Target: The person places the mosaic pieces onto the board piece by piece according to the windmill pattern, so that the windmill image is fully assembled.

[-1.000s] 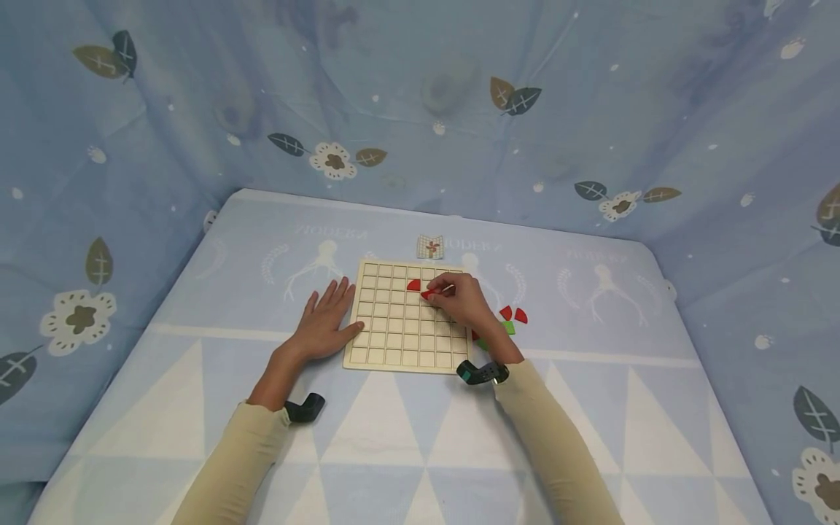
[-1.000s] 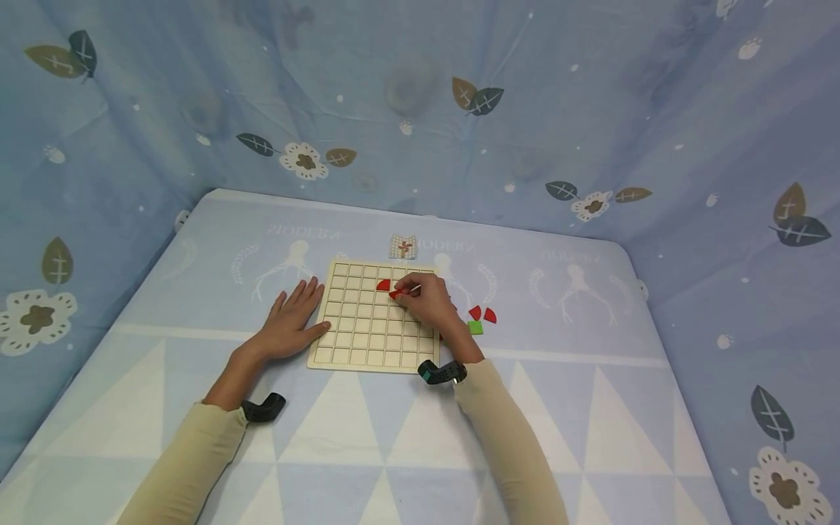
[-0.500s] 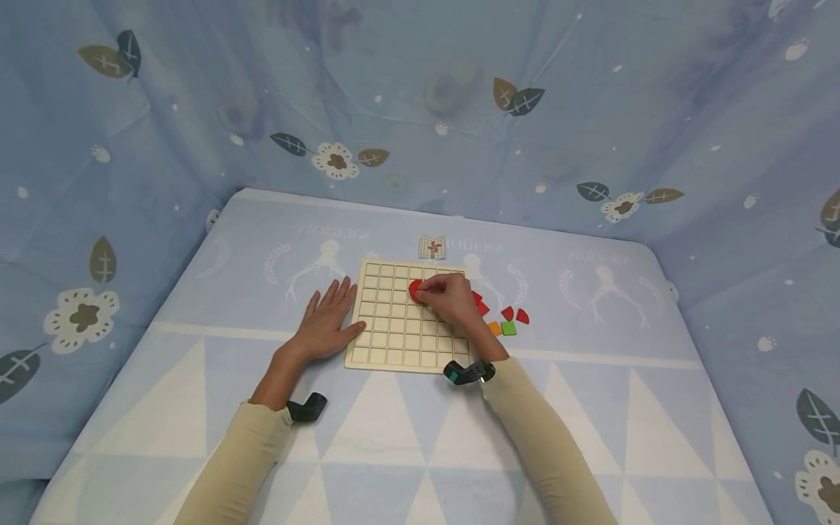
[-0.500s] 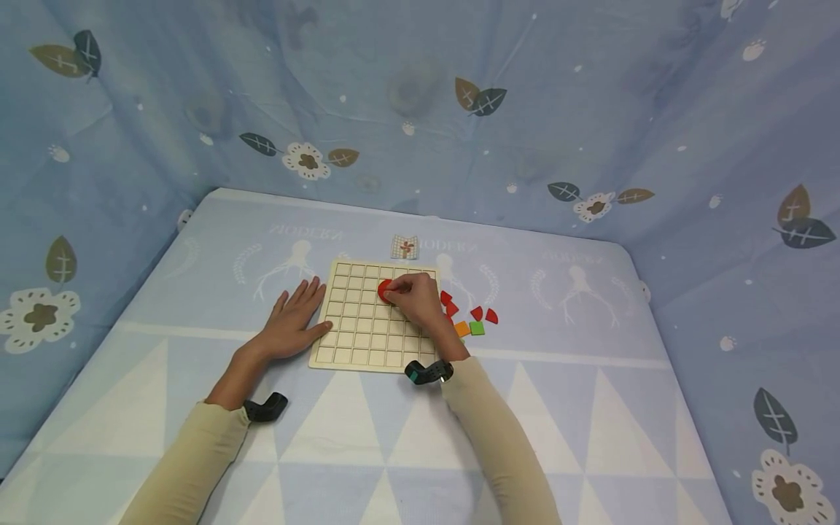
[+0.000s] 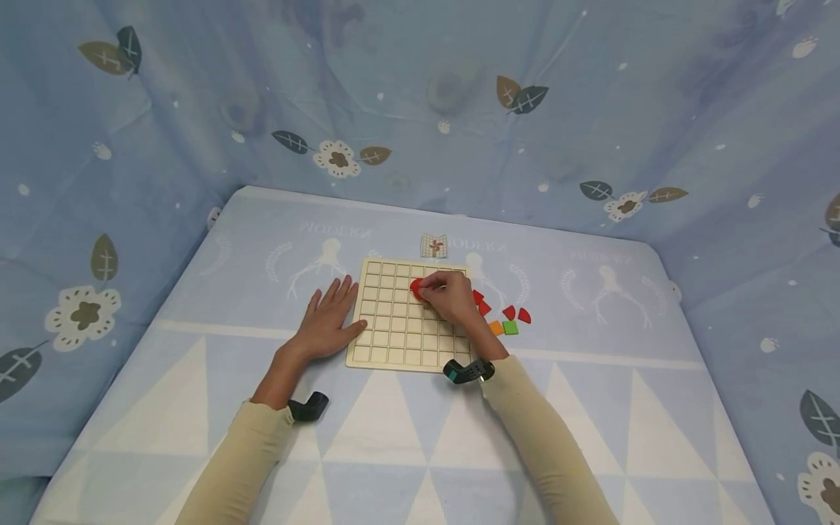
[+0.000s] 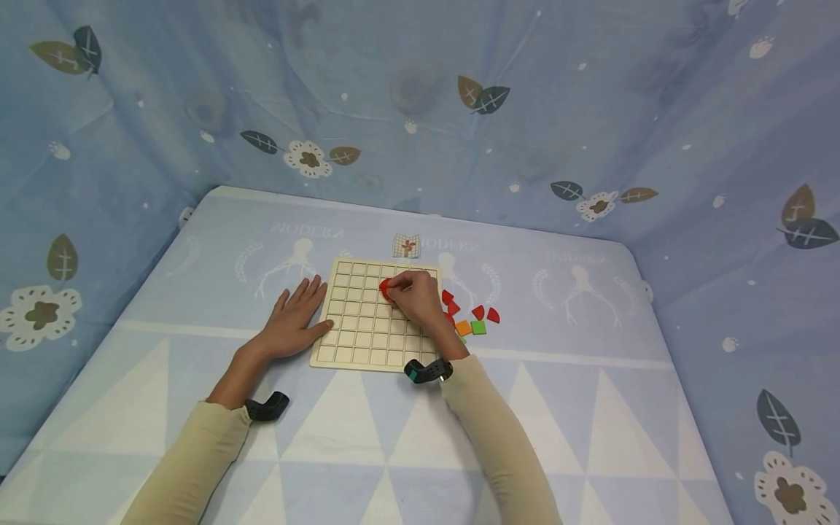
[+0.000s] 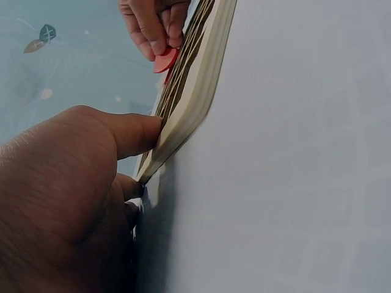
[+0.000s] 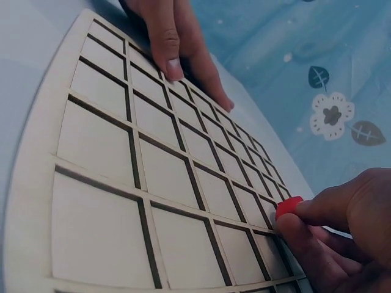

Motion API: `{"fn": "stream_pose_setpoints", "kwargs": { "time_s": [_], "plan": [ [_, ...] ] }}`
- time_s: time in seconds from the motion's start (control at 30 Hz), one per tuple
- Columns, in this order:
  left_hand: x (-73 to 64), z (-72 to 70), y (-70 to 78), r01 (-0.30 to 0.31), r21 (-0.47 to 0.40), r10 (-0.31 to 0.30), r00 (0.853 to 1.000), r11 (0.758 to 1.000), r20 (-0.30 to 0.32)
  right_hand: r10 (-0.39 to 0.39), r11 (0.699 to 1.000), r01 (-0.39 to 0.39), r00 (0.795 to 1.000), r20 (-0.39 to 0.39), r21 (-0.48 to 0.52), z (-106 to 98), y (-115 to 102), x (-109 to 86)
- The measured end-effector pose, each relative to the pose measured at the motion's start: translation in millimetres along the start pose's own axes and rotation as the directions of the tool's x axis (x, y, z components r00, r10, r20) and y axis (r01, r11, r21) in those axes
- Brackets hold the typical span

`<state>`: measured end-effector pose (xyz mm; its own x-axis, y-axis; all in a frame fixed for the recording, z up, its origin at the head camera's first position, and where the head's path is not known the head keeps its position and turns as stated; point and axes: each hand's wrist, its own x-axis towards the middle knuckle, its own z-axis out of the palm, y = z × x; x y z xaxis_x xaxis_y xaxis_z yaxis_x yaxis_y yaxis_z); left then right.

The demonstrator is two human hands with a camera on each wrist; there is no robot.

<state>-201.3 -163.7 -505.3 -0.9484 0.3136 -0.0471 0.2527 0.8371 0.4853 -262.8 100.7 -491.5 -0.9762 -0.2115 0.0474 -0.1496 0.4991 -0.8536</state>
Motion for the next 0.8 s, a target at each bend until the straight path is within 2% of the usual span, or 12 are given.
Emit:
{"fn": "stream_pose_setpoints", "kwargs": {
  "time_s": [0.33, 0.63, 0.8],
  "plan": [
    [-0.6, -1.4, 1.2, 0.002, -0.008, -0.002, 1.000, 1.000, 0.004, -0.068, 0.989, 0.067, 0.998, -0.005, -0.129, 1.2, -2.3, 0.1],
    [-0.9, -1.5, 2.1, 0.001, -0.015, -0.001, 1.000, 1.000, 0.001, -0.058, 0.974, 0.068, 0.997, 0.052, -0.217, 0.9, -1.3, 2.9],
    [-0.5, -0.3, 1.3, 0.007, -0.008, -0.007, 1.000, 1.000, 0.001, -0.062, 0.961, 0.074, 0.997, 0.051, -0.265, 2.6, -5.6, 3.4]
  ]
}}
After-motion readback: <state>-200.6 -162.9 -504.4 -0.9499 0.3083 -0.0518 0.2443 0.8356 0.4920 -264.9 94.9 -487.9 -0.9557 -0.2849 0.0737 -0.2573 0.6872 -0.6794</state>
